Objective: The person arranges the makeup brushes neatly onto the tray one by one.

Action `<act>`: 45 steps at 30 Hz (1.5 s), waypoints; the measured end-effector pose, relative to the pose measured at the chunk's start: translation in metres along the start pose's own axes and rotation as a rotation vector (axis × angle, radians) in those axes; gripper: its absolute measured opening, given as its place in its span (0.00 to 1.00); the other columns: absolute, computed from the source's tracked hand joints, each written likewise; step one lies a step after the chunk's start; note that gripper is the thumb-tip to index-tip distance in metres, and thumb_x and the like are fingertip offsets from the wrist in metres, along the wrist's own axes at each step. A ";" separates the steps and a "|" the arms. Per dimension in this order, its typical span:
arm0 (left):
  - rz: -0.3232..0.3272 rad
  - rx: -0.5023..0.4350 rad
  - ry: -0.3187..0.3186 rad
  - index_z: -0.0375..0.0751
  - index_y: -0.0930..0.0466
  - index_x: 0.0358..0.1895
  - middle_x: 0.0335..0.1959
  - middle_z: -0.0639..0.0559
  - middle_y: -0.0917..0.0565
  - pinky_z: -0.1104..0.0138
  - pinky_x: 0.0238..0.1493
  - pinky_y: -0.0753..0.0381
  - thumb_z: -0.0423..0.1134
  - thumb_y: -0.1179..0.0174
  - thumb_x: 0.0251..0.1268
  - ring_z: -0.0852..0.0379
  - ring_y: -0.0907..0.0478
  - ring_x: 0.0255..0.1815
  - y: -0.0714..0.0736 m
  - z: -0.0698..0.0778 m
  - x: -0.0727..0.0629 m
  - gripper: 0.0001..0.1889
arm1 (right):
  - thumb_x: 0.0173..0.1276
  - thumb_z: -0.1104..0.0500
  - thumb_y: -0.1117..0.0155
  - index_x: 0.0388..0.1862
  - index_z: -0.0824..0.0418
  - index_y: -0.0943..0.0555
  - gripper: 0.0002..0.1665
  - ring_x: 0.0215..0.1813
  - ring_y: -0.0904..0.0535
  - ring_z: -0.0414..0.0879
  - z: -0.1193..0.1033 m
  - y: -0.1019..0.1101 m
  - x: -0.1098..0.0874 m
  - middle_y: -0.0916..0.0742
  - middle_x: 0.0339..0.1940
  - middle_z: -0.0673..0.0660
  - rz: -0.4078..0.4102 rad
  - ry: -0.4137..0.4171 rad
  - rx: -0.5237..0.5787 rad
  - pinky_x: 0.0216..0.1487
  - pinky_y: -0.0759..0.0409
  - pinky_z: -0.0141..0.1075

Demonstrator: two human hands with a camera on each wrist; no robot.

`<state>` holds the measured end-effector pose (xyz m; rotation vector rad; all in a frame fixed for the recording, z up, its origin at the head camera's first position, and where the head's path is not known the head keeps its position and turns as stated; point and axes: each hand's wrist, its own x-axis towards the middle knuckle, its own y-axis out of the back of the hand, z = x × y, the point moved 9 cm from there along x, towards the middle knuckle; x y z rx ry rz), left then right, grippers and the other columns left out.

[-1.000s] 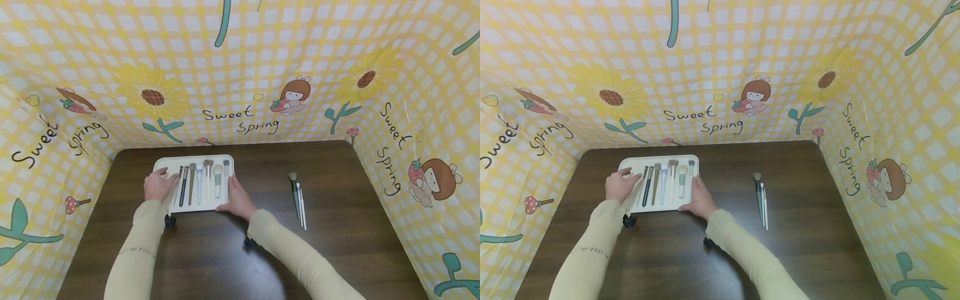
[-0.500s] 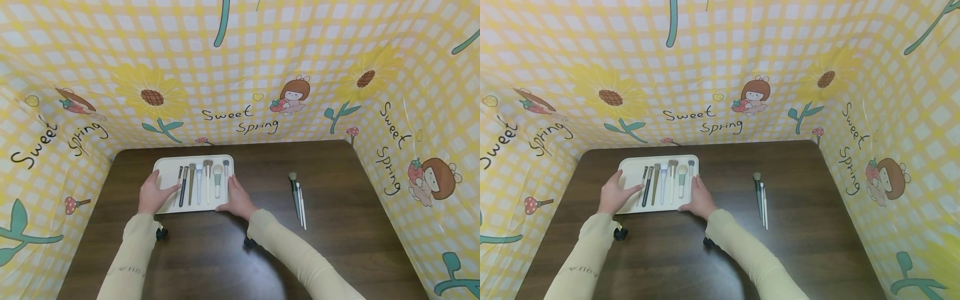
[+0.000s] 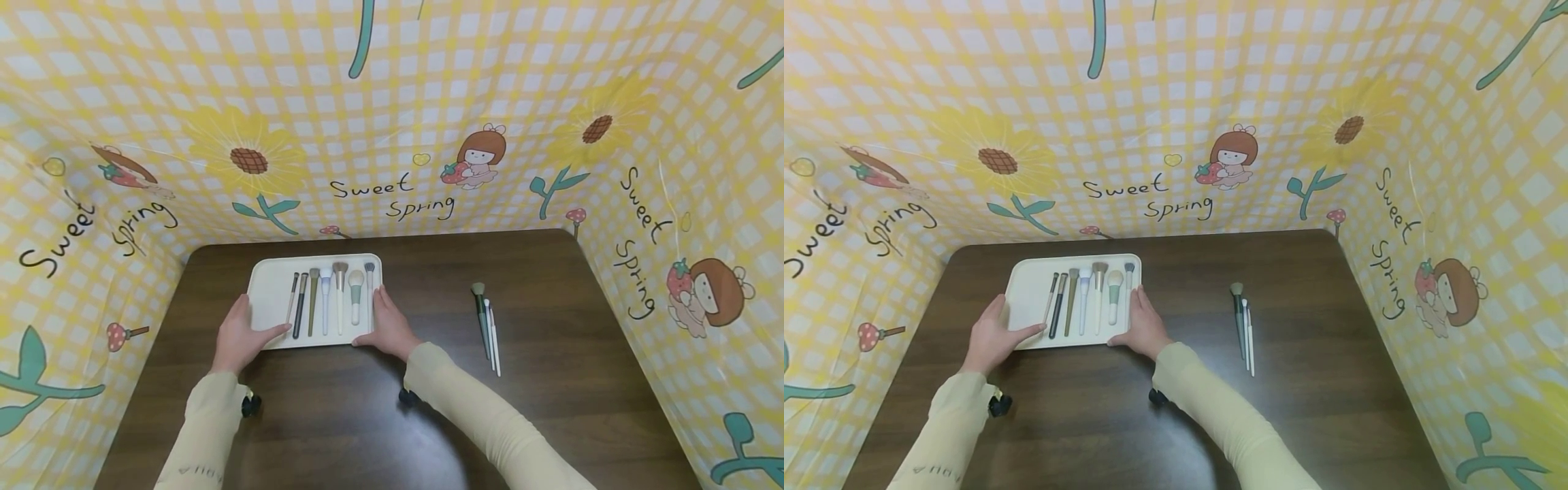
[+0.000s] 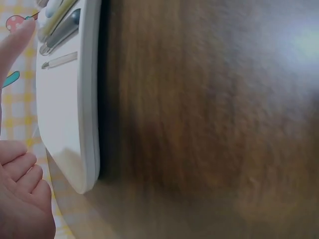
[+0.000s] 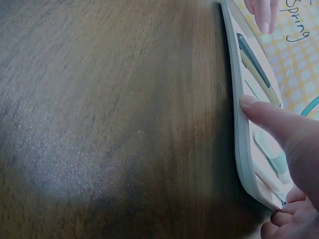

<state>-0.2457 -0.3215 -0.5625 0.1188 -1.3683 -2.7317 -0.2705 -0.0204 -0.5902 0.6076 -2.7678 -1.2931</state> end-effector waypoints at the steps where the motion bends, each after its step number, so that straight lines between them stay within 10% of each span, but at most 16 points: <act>1: -0.004 0.007 -0.005 0.21 0.57 0.78 0.79 0.24 0.52 0.41 0.74 0.47 0.67 0.25 0.49 0.29 0.52 0.78 0.000 0.000 -0.001 0.69 | 0.49 0.41 0.14 0.82 0.72 0.54 0.78 0.82 0.54 0.54 0.000 0.000 0.000 0.51 0.83 0.68 0.002 0.000 0.000 0.77 0.48 0.38; 45: -0.087 0.097 -0.029 0.18 0.61 0.77 0.78 0.21 0.57 0.38 0.73 0.48 0.74 0.24 0.37 0.30 0.59 0.80 -0.022 -0.013 -0.011 0.79 | 0.58 0.39 0.21 0.82 0.70 0.53 0.71 0.82 0.52 0.55 0.012 0.022 -0.013 0.48 0.83 0.66 0.050 0.001 -0.013 0.78 0.47 0.42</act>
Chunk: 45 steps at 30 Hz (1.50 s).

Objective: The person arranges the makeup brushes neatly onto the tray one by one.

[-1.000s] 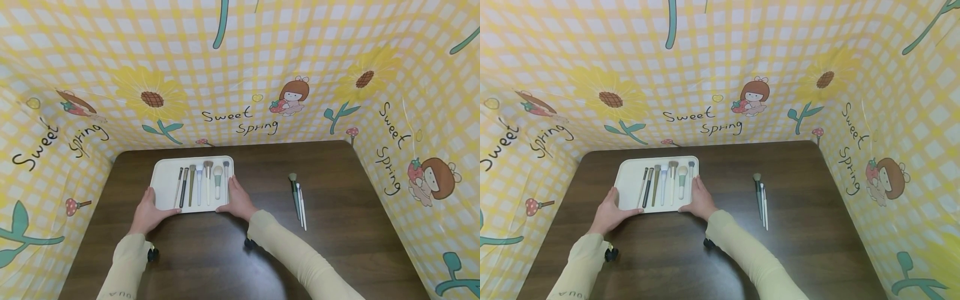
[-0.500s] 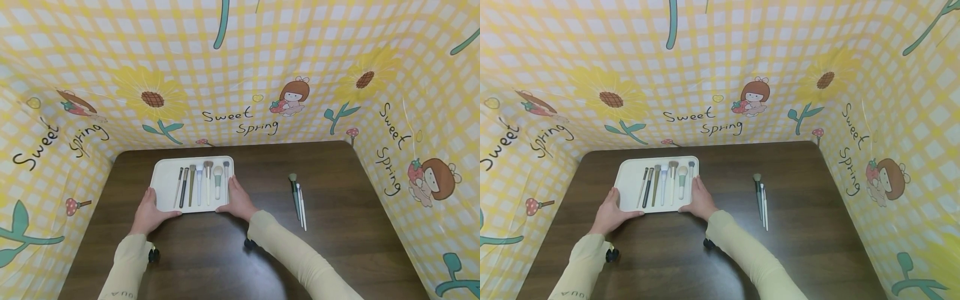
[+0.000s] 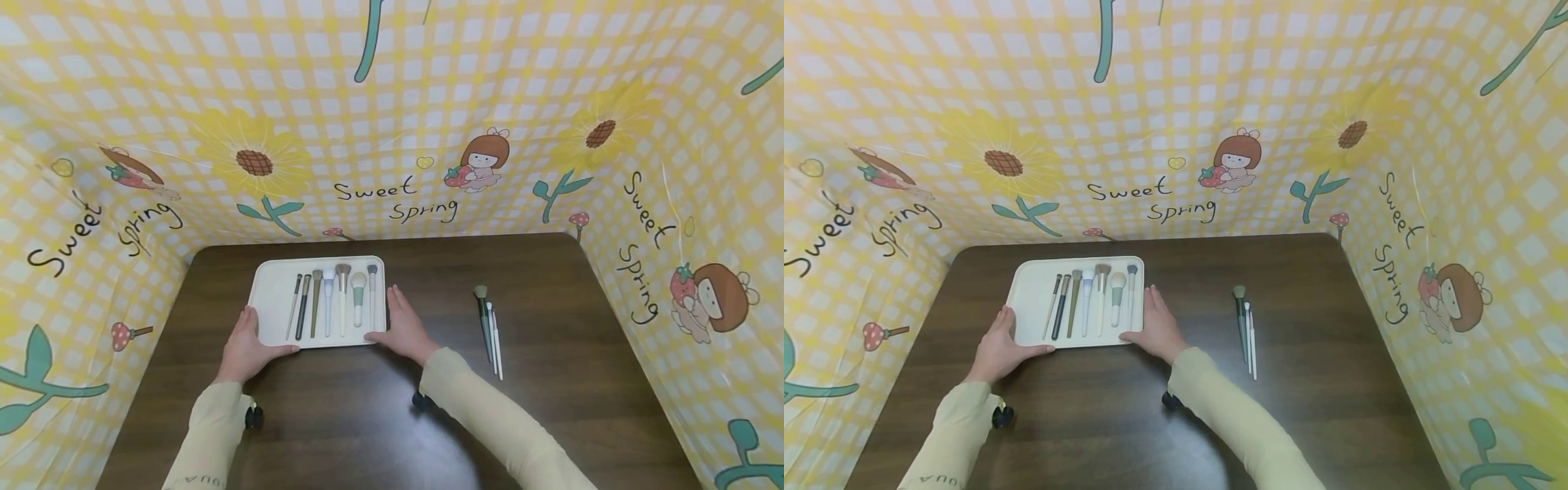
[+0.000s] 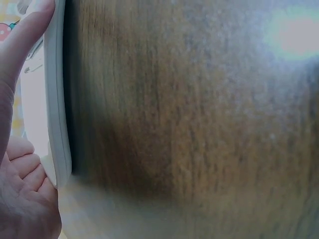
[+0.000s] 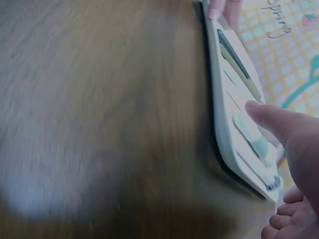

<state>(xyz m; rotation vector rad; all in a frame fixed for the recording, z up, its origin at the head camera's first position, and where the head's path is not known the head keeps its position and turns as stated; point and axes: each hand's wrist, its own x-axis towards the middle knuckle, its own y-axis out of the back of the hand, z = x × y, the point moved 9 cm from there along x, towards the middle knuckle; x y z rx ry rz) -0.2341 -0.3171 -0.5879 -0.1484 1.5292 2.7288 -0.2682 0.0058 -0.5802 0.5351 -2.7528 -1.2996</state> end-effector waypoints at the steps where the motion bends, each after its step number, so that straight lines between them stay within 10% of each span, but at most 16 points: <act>1: 0.000 0.000 -0.001 0.18 0.61 0.77 0.78 0.21 0.58 0.38 0.73 0.48 0.74 0.25 0.37 0.29 0.59 0.80 0.000 0.000 0.000 0.79 | 0.59 0.39 0.21 0.82 0.70 0.52 0.70 0.82 0.52 0.55 0.002 0.004 -0.002 0.47 0.83 0.67 0.011 -0.003 0.006 0.78 0.47 0.43; 29: -0.012 0.007 -0.003 0.16 0.60 0.76 0.77 0.20 0.57 0.37 0.73 0.48 0.73 0.24 0.39 0.28 0.59 0.79 0.002 0.005 -0.002 0.78 | 0.68 0.44 0.28 0.83 0.66 0.50 0.59 0.77 0.41 0.66 0.094 0.135 -0.060 0.38 0.79 0.70 0.232 -0.213 0.193 0.72 0.37 0.60; 45: -0.004 0.012 -0.007 0.16 0.59 0.76 0.77 0.20 0.57 0.37 0.73 0.48 0.73 0.24 0.38 0.28 0.59 0.79 0.001 0.002 -0.001 0.78 | 0.70 0.50 0.30 0.74 0.73 0.34 0.43 0.65 0.26 0.66 0.117 0.148 -0.081 0.23 0.67 0.73 0.197 -0.245 0.159 0.62 0.25 0.59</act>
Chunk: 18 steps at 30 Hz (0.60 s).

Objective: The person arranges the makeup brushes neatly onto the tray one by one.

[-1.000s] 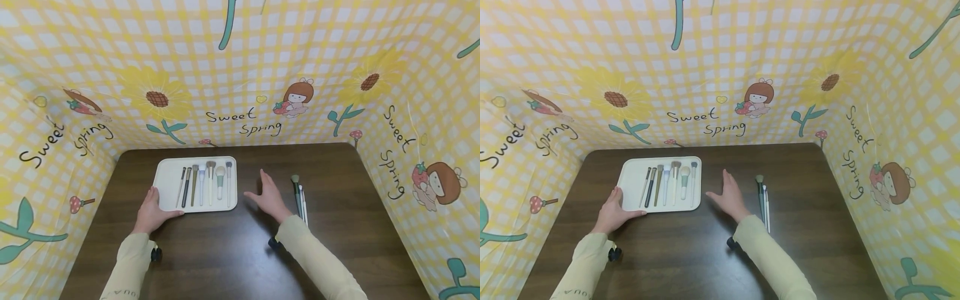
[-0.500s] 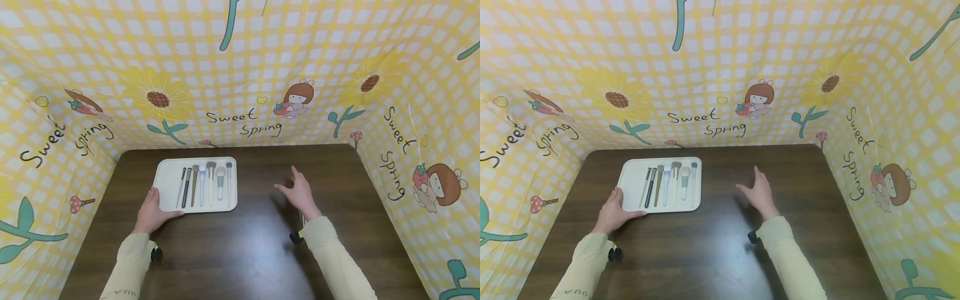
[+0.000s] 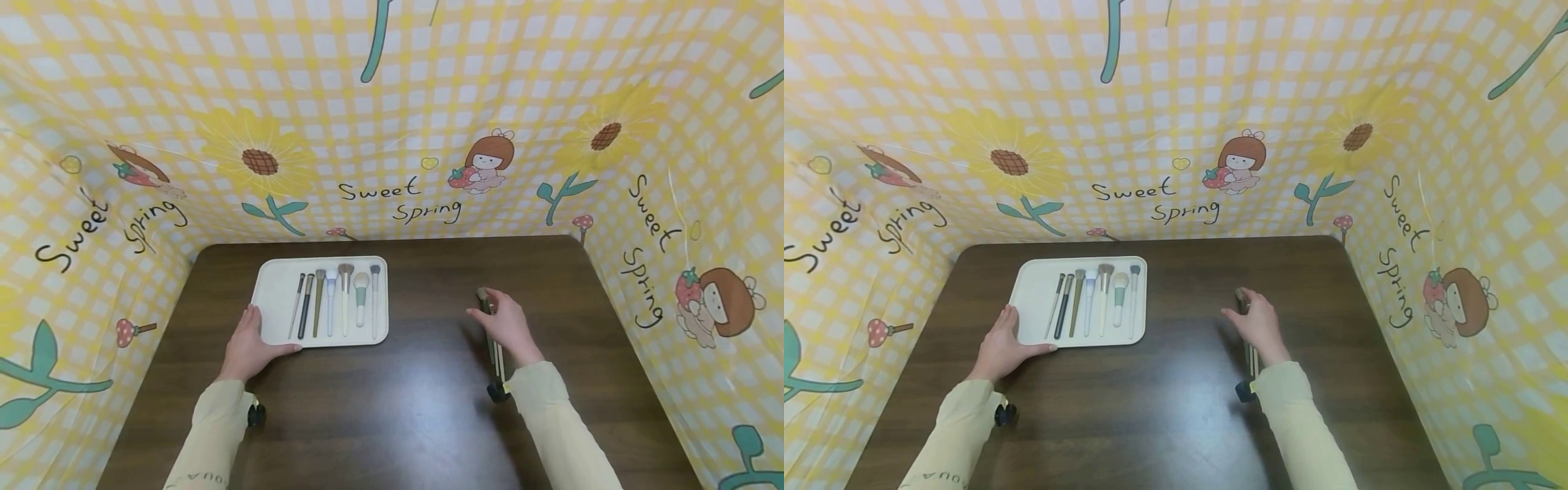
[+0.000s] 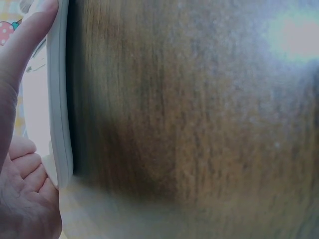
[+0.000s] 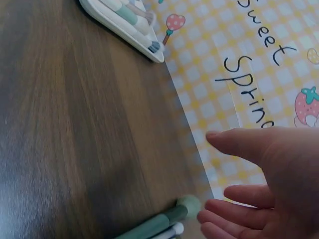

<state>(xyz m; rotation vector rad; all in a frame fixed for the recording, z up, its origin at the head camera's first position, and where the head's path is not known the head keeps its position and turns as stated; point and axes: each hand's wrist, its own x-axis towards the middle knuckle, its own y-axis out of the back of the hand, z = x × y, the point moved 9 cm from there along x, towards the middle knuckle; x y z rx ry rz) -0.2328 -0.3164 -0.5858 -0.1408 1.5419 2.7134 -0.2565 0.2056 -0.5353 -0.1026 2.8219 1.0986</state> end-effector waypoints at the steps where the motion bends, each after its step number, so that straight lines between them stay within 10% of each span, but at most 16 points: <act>1: 0.000 0.000 0.000 0.16 0.59 0.76 0.77 0.20 0.57 0.37 0.73 0.48 0.73 0.24 0.38 0.28 0.58 0.79 0.000 0.000 0.000 0.78 | 0.70 0.51 0.30 0.73 0.73 0.32 0.41 0.63 0.24 0.66 0.002 0.000 0.000 0.22 0.66 0.73 -0.001 -0.001 -0.009 0.60 0.24 0.59; 18: 0.000 -0.008 0.003 0.17 0.59 0.76 0.78 0.21 0.57 0.36 0.72 0.48 0.75 0.25 0.38 0.29 0.59 0.79 -0.002 -0.002 0.001 0.78 | 0.69 0.53 0.30 0.54 0.74 0.19 0.26 0.44 0.17 0.58 0.031 -0.003 -0.011 0.13 0.44 0.66 -0.113 -0.094 -0.157 0.45 0.18 0.51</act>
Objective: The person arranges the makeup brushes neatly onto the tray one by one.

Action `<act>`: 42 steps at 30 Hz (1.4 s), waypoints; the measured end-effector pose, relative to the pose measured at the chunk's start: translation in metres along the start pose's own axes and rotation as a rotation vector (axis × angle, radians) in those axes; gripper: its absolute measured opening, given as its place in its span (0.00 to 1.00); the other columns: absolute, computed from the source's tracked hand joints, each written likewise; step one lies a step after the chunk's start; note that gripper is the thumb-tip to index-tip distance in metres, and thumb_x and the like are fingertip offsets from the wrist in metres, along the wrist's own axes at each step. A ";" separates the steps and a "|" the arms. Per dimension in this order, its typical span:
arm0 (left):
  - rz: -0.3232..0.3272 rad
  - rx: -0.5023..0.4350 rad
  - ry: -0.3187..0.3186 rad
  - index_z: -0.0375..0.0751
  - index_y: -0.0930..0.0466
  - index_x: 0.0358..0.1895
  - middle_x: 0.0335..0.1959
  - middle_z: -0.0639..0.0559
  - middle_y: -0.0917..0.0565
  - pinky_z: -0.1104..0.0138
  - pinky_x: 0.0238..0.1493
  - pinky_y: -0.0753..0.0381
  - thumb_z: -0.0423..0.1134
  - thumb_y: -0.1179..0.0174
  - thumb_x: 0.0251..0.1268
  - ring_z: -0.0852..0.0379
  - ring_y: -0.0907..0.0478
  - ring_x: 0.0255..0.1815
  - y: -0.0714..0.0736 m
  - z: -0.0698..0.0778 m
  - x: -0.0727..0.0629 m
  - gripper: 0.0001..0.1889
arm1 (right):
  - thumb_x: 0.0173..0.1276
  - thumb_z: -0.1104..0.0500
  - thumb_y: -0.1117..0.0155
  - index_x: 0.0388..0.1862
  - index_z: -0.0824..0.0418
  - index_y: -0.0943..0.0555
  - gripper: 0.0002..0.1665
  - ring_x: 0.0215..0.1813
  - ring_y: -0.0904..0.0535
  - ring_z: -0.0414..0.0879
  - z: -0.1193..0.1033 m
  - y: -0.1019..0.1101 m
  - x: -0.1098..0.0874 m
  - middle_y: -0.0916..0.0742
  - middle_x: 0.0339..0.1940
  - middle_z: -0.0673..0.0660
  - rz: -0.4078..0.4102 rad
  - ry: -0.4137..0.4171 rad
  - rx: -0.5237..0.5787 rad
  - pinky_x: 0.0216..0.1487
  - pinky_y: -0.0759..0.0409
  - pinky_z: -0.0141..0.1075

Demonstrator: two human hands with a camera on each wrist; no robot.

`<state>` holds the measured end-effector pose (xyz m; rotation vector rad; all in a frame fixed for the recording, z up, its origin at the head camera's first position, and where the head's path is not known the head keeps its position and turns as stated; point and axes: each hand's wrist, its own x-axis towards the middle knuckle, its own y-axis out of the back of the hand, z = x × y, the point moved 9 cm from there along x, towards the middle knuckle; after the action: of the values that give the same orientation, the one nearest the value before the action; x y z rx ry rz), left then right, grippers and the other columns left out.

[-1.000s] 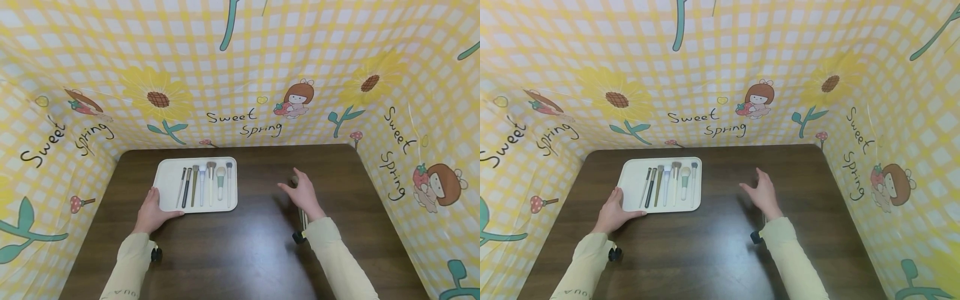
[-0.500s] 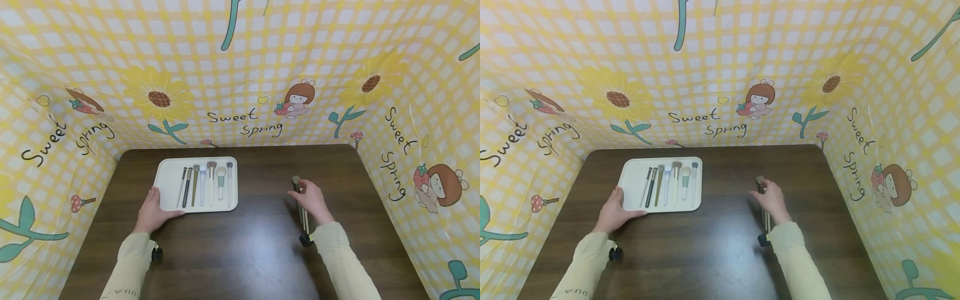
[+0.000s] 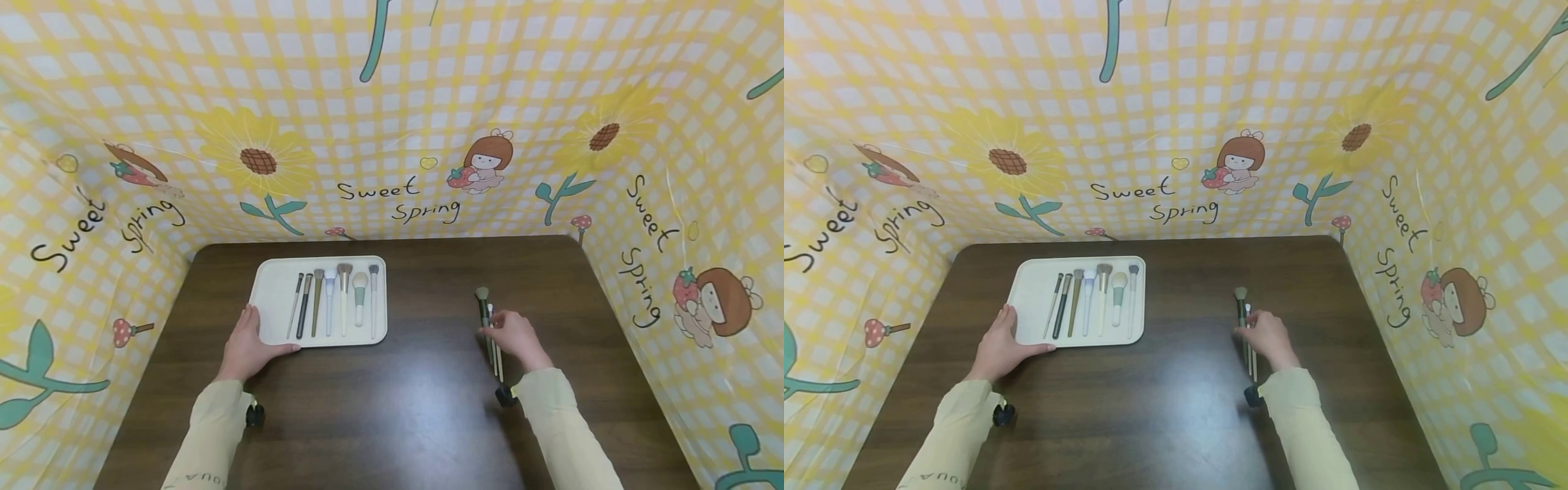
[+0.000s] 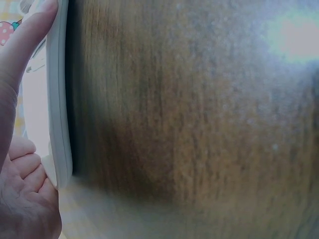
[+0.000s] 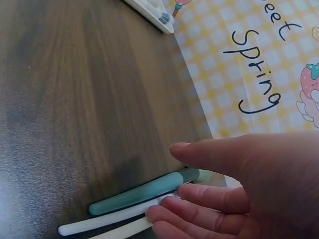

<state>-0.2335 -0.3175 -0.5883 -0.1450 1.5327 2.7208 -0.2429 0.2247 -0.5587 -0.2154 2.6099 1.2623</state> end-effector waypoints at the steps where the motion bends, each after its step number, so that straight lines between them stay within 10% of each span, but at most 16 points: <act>1: 0.003 -0.001 0.000 0.17 0.59 0.76 0.78 0.21 0.57 0.36 0.72 0.48 0.74 0.25 0.38 0.29 0.59 0.79 0.001 0.000 0.000 0.78 | 0.69 0.54 0.30 0.53 0.74 0.19 0.25 0.43 0.17 0.57 0.001 -0.001 0.000 0.13 0.43 0.66 -0.008 -0.004 0.003 0.44 0.18 0.51; 19: 0.004 0.006 0.003 0.17 0.58 0.76 0.78 0.21 0.57 0.35 0.71 0.47 0.73 0.24 0.38 0.28 0.58 0.79 0.002 0.000 -0.001 0.78 | 0.65 0.56 0.24 0.30 0.64 0.16 0.13 0.23 0.18 0.46 0.011 -0.020 -0.007 0.15 0.21 0.56 -0.066 -0.171 0.060 0.26 0.20 0.36; 42: -0.005 0.000 0.011 0.18 0.59 0.77 0.78 0.21 0.58 0.37 0.73 0.49 0.77 0.27 0.36 0.29 0.59 0.80 -0.001 -0.003 0.002 0.80 | 0.65 0.59 0.26 0.27 0.65 0.20 0.13 0.19 0.17 0.46 0.009 -0.028 -0.004 0.15 0.18 0.56 -0.076 -0.185 0.053 0.24 0.16 0.36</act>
<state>-0.2349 -0.3194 -0.5907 -0.1645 1.5332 2.7202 -0.2313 0.2145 -0.5845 -0.1775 2.4500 1.1295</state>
